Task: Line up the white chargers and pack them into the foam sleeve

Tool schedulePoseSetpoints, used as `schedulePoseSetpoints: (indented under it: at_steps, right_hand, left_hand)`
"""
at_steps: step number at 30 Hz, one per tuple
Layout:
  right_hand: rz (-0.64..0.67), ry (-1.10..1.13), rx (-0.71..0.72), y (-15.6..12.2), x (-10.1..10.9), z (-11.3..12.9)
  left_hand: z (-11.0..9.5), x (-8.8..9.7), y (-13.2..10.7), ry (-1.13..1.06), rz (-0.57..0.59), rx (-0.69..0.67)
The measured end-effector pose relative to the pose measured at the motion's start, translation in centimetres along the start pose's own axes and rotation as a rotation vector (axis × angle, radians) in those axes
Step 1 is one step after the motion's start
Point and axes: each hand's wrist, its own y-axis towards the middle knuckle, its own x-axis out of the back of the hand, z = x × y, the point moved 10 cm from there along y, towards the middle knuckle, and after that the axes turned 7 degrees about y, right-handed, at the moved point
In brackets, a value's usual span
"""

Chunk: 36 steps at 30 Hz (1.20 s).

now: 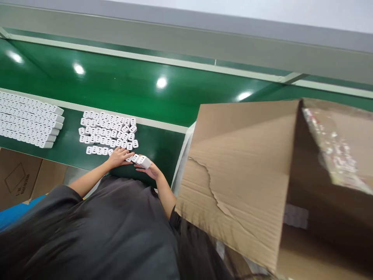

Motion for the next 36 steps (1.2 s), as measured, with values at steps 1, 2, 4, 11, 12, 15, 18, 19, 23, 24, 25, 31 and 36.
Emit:
schedulePoseSetpoints:
  at_steps: [1,2,4,11,12,15,18,19,23,24,25,31,36]
  right_hand:
    - [0.002,0.003,0.003,0.1,-0.1,0.1]
    - [0.004,0.005,0.003,0.3,-0.3,0.1]
    - [0.004,0.002,0.003,0.5,-0.5,0.2]
    - [-0.011,0.006,0.041,1.9,-1.4,0.0]
    - [-0.011,0.008,0.046,2.1,-1.5,0.0]
    - [-0.005,0.013,0.054,2.3,-1.8,0.0]
    - [0.014,0.012,0.055,2.3,-2.2,0.1]
    - [0.019,0.011,0.057,2.3,-2.3,0.2]
    - [0.006,0.017,0.098,1.9,-1.7,1.1]
    - [-0.004,0.02,0.115,1.7,-1.3,1.5]
    - [-0.016,0.024,0.132,1.5,-1.0,1.8]
    - [-0.064,0.033,0.179,0.8,0.0,2.4]
    - [-0.07,0.031,0.194,1.1,-0.7,2.0]
  left_hand:
    - [0.2,0.0,-0.1,0.009,0.01,-0.002]
    - [0.3,0.0,-0.2,0.017,0.019,-0.004]
    - [0.6,0.0,-0.4,0.028,0.035,-0.002]
    - [2.2,0.4,-1.3,0.033,0.056,0.05]
    - [2.3,0.4,-1.5,0.03,0.057,0.055]
    - [2.2,0.7,-1.5,0.015,0.059,0.051]
    - [1.4,0.8,-1.2,-0.007,0.061,0.029]
    - [1.1,0.9,-1.1,-0.013,0.062,0.022]
    - [-0.1,1.5,-0.7,-0.011,0.059,0.025]
    - [-0.2,1.6,-0.6,-0.003,0.058,0.037]
    - [-0.3,1.8,-0.4,0.008,0.058,0.053]
    - [0.3,2.7,0.4,0.075,0.056,0.175]
    - [0.9,4.0,0.5,0.097,0.043,0.241]
